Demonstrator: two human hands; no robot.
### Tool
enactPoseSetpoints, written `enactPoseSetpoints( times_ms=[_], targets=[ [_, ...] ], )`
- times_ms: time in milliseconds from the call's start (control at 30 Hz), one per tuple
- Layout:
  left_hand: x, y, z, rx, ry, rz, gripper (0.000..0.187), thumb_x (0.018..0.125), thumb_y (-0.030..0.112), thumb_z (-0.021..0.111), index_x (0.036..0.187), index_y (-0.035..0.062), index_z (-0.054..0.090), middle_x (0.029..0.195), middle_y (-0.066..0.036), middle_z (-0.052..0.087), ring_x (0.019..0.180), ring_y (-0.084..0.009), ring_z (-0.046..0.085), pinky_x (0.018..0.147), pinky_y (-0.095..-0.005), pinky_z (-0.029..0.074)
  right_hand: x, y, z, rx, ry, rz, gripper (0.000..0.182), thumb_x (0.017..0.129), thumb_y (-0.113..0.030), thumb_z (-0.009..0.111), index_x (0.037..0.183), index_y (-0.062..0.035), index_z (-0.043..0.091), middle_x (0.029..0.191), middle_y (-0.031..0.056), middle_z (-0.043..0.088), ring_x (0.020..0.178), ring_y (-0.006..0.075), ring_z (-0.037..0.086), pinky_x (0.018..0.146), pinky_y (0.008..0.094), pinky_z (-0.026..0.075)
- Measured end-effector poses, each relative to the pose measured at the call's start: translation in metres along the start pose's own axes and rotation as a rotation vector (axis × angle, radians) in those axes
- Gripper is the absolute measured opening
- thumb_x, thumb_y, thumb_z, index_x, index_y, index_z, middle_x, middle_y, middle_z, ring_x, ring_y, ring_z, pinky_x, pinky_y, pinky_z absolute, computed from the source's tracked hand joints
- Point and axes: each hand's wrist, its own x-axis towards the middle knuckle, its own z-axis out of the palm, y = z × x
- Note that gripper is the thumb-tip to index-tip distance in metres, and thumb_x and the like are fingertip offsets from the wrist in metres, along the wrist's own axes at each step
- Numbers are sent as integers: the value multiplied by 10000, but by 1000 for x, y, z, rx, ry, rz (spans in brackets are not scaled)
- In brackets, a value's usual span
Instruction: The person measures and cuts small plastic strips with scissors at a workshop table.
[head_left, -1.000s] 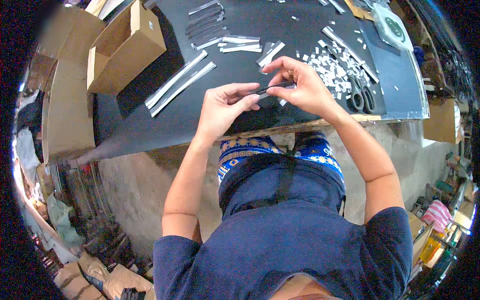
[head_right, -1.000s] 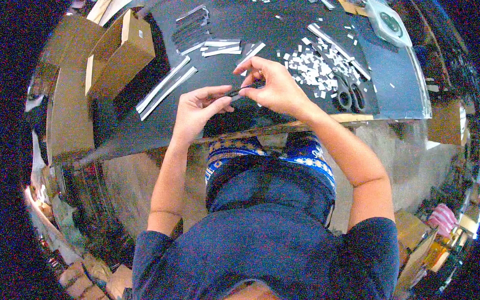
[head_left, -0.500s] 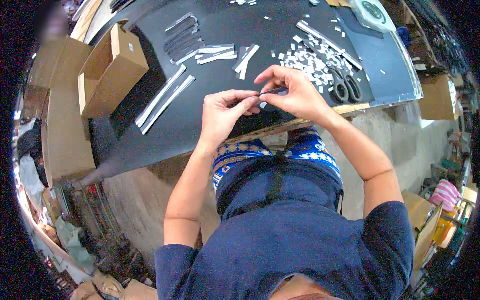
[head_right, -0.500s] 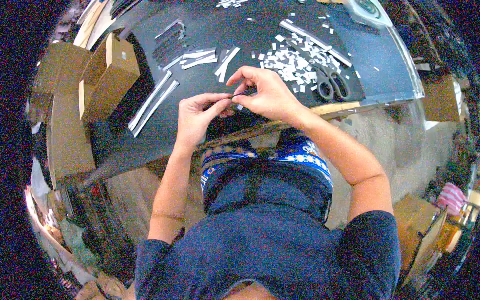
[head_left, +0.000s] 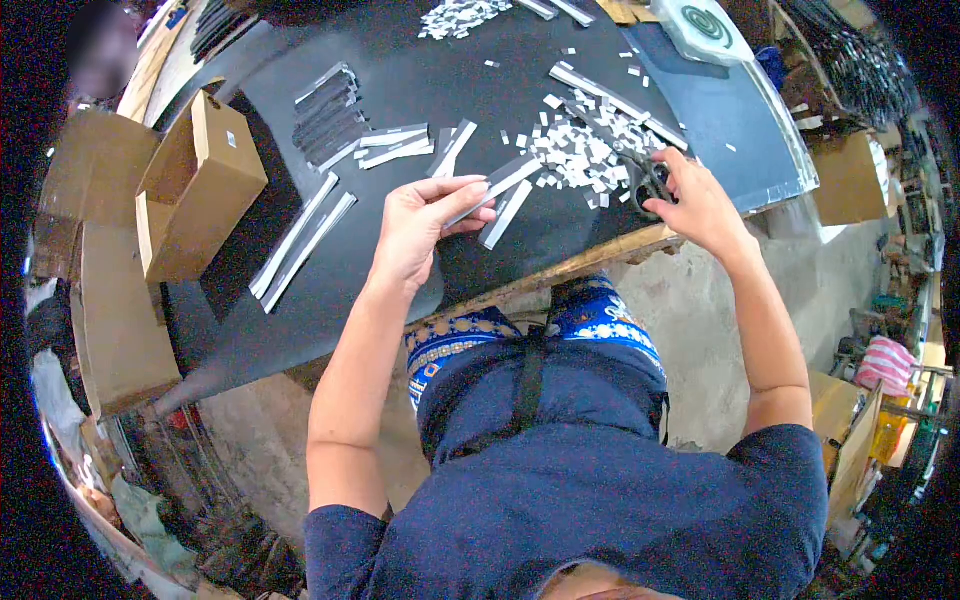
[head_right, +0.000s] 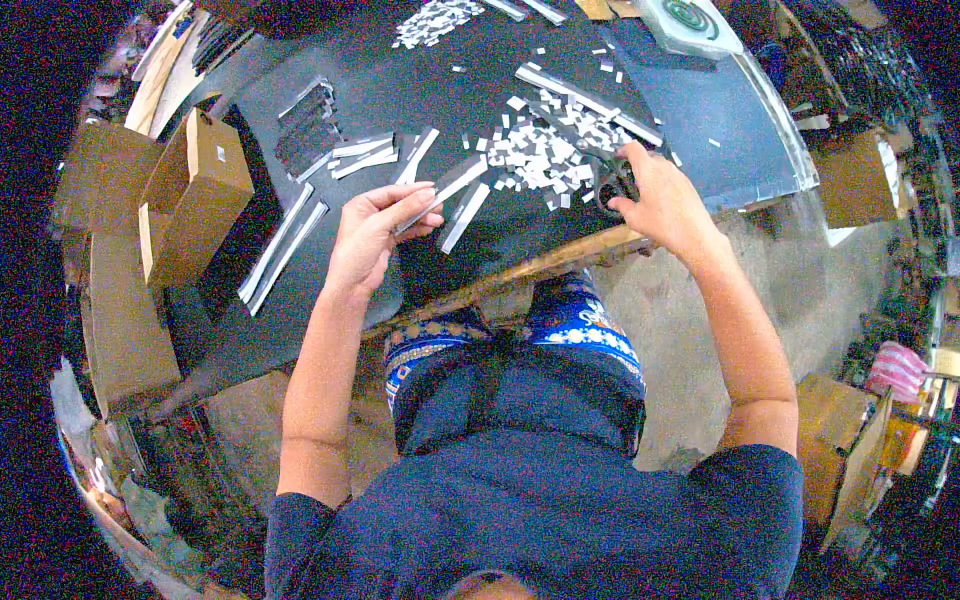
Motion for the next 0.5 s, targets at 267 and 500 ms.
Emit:
enactPoseSetpoints(
  times_ms=[267, 500],
  targets=[
    [7, 8, 17, 0, -17, 10, 267, 839, 152, 710, 1022, -38, 673, 903, -124, 695, 749, -158, 679, 689, -257, 547, 15, 9, 2, 9, -8, 19, 493, 689, -148, 767, 1130, -39, 575, 657, 112, 575, 643, 268, 584, 607, 386, 457],
    [9, 7, 17, -10, -18, 14, 258, 839, 139, 710, 1025, -36, 672, 892, -122, 696, 749, -154, 679, 692, -256, 540, 16, 3, -9, 22, -49, 62, 393, 702, -154, 712, 1057, -14, 619, 772, 185, 641, 764, 350, 638, 695, 428, 498]
  ],
)
